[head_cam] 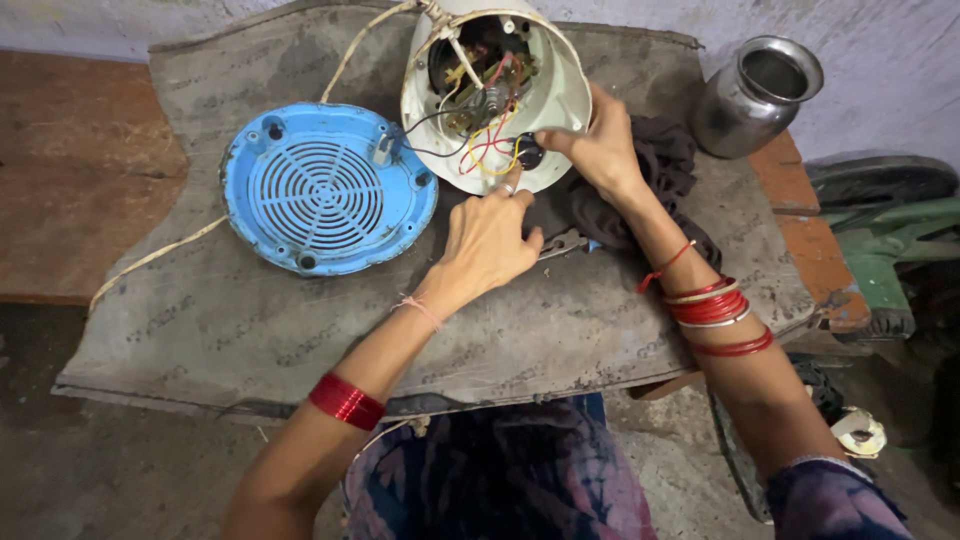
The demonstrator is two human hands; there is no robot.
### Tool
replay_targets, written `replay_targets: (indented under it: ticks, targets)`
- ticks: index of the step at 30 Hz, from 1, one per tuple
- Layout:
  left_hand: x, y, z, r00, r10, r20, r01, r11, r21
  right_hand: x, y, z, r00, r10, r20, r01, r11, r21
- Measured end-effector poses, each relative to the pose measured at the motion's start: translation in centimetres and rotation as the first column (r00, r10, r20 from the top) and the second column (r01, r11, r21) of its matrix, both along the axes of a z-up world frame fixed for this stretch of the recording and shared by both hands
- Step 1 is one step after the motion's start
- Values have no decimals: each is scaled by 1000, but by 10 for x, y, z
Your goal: The person manipulates internal components and wires of a mixer grinder using pliers and by hand.
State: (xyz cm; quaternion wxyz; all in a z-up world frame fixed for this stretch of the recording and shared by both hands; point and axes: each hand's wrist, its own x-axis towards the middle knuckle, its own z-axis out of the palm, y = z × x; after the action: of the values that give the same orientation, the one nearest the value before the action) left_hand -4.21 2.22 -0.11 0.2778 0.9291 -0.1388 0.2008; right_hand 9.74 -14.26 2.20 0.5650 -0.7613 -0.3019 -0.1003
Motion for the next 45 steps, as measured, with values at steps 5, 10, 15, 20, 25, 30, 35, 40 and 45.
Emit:
replay_targets:
  ticks: [5, 10, 15, 20, 25, 30, 35, 40, 45]
  targets:
    - [2, 3, -1, 997, 9, -76, -11, 1000, -28, -2, 3, 0, 1000, -20, -16, 19, 1000, -9]
    - [-2, 1, 1, 995, 46, -86, -49, 998, -30, 0, 0, -3, 994, 81, -75, -75, 994, 85]
    - [-5, -1, 8, 994, 39, -101, -40, 999, -4, 1, 2, -3, 995, 33, -96, -27, 997, 71]
    - [0, -4, 10, 995, 50, -82, -48, 999, 23, -3, -1, 2, 992, -15, -126, 17, 1000, 14]
    - [8, -6, 3, 993, 88, -80, -86, 996, 35, 0, -9, 1, 974, 54, -221, -28, 993, 116]
    - [8, -3, -5, 991, 96, 97, -90, 994, -61, 4, -13, -2, 976, 116, -186, -79, 978, 195]
    - [7, -8, -2, 973, 203, 106, -199, 979, -43, 3, -12, 0, 978, 166, -123, -129, 956, 265]
    - [14, -18, 5, 953, 270, 140, -265, 963, -51, -4, -12, 3, 972, 220, -82, -180, 923, 339]
    - [22, -18, 7, 890, 297, 346, -282, 955, -92, -11, -10, 8, 963, 270, -23, -242, 894, 377]
